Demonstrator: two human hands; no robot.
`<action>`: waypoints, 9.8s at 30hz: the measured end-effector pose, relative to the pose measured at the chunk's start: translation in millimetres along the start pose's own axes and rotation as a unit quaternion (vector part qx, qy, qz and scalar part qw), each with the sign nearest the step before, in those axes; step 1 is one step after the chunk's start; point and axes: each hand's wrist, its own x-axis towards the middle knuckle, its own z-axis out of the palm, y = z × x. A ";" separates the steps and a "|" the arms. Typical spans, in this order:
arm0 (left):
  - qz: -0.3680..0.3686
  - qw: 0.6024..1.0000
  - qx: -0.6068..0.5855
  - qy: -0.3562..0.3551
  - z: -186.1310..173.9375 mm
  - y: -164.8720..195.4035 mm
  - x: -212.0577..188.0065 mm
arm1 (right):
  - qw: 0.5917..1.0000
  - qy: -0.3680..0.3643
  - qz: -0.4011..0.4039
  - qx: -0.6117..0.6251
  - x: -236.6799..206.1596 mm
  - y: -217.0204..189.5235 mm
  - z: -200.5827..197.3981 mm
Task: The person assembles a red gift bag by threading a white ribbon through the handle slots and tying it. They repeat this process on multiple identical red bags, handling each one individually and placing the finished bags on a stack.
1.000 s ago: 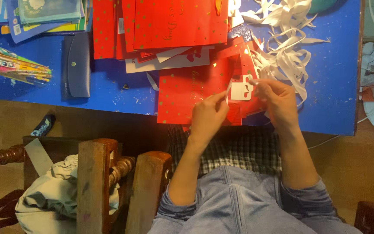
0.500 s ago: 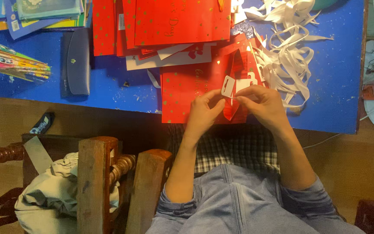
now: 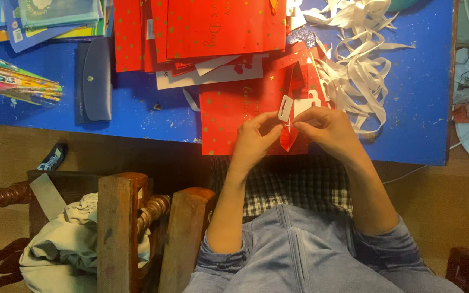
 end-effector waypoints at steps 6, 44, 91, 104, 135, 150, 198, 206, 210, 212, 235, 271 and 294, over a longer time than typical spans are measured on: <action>0.009 1.000 0.003 -0.007 0.2 -0.6 0.1 | 1.000 0.000 0.003 -0.023 1.6 -2.5 0.0; 0.015 0.996 0.004 0.083 20.7 -8.6 0.8 | 0.999 -0.008 0.026 0.043 -0.9 0.1 0.9; 0.116 0.983 0.077 0.122 18.4 -13.6 -2.3 | 0.997 -0.031 -0.001 0.068 -0.3 4.4 -0.1; 0.101 0.942 -0.260 0.186 -3.2 -43.5 5.2 | 0.997 -0.041 0.007 0.060 -0.4 8.4 -6.1; 0.048 0.996 -0.065 0.041 10.8 103.8 -20.6 | 0.978 0.158 -0.114 -0.071 -0.2 4.0 8.9; 0.051 0.966 0.192 0.165 19.7 3.2 27.3 | 0.988 0.093 -0.093 -0.077 -9.9 -4.7 4.3; -0.087 0.977 -0.196 -0.004 0.6 -13.1 27.6 | 0.985 0.133 -0.085 0.075 12.6 26.3 17.8; -0.093 0.986 -0.138 -0.007 -0.8 -22.0 31.5 | 0.991 0.041 -0.043 0.119 12.3 24.6 15.1; -0.070 0.987 -0.141 -0.023 -1.0 -19.6 30.8 | 0.989 0.071 -0.090 0.089 14.0 30.7 17.2; -0.075 0.988 -0.134 -0.017 -2.0 -17.3 27.2 | 0.983 0.137 -0.107 0.053 14.9 32.7 17.4; -0.101 0.772 -0.627 -0.032 -25.2 -42.1 33.6 | 0.956 0.172 -0.151 0.182 5.7 24.2 24.5; -0.103 0.911 -0.393 -0.072 -10.7 -21.7 23.4 | 0.991 0.117 -0.063 -0.014 11.1 35.2 21.3; -0.112 0.907 -0.397 -0.086 -10.1 -32.3 26.4 | 0.965 0.073 -0.088 0.234 13.5 30.8 20.1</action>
